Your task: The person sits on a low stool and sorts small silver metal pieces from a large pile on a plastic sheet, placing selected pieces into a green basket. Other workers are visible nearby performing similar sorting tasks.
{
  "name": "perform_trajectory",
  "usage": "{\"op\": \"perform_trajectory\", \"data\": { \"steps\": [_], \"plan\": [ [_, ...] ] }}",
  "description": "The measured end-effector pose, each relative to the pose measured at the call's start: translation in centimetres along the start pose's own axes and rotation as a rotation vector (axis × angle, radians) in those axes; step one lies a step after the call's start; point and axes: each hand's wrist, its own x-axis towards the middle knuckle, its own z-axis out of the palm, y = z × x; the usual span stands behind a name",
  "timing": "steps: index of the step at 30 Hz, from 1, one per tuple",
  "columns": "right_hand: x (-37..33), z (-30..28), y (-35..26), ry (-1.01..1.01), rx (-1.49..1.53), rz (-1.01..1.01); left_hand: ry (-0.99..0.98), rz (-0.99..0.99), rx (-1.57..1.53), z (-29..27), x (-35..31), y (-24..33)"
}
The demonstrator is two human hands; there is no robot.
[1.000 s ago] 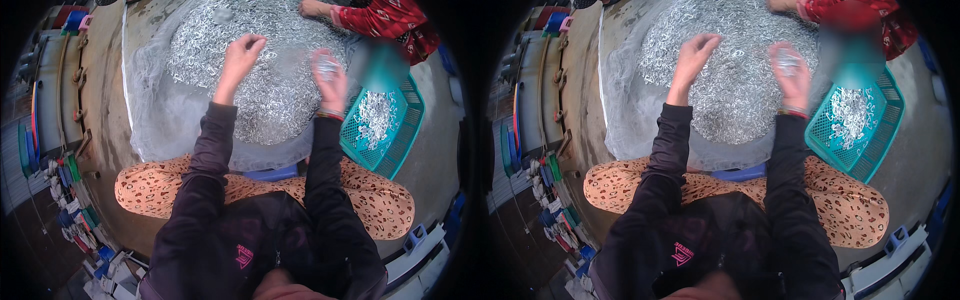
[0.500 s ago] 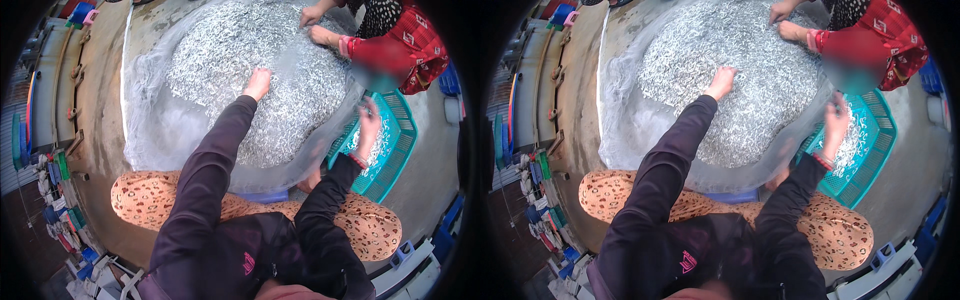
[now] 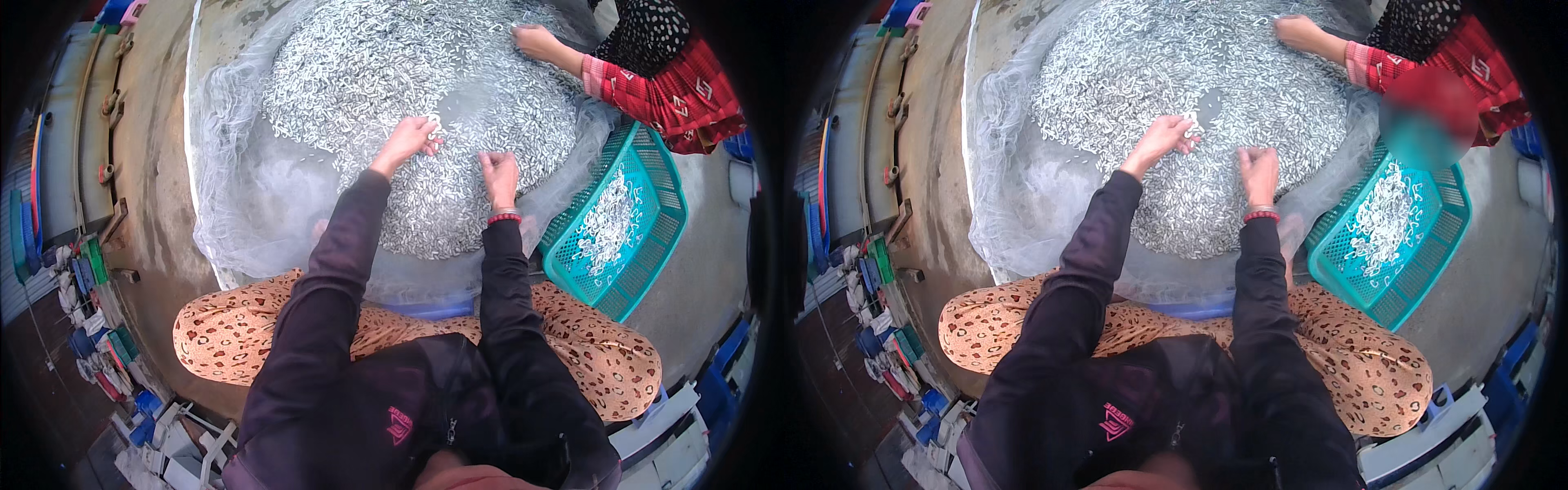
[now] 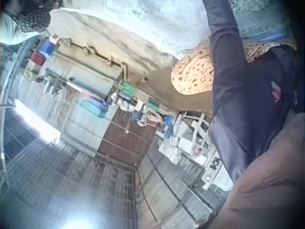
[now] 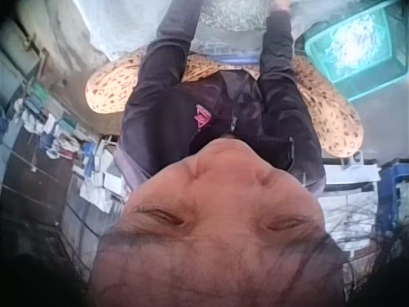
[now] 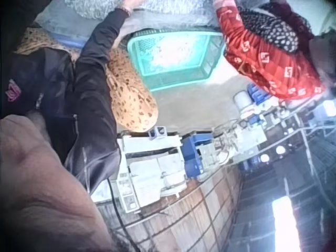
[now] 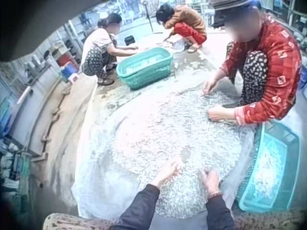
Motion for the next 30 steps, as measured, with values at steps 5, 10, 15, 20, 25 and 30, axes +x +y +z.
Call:
{"op": "perform_trajectory", "data": {
  "steps": [5, 10, 15, 20, 25, 30],
  "plan": [
    [0.6, -1.9, -2.6, -0.174, 0.903, 0.269, -0.12, 0.086, -0.246, -0.6, -4.7, 0.9],
    [-1.0, -3.1, -5.1, -0.278, 1.347, 0.246, 0.059, 0.119, 0.243, 0.1, -6.0, 2.1],
    [-1.2, -2.1, -5.9, -0.272, 1.655, 0.461, 0.159, 0.162, 0.425, -0.9, -8.3, 3.0],
    [-0.9, -1.7, -6.7, -0.367, 1.815, 0.52, 0.187, 0.117, 0.188, -2.2, -10.3, 3.7],
    [-1.2, -1.8, -6.6, -0.377, 1.74, 0.439, 0.132, 0.185, 0.2, -2.5, -10.8, 4.1],
    [-1.2, -1.3, -5.9, -0.366, 1.553, 0.532, 0.069, 0.113, -0.125, -2.5, -11.3, 4.4]
  ]
}}
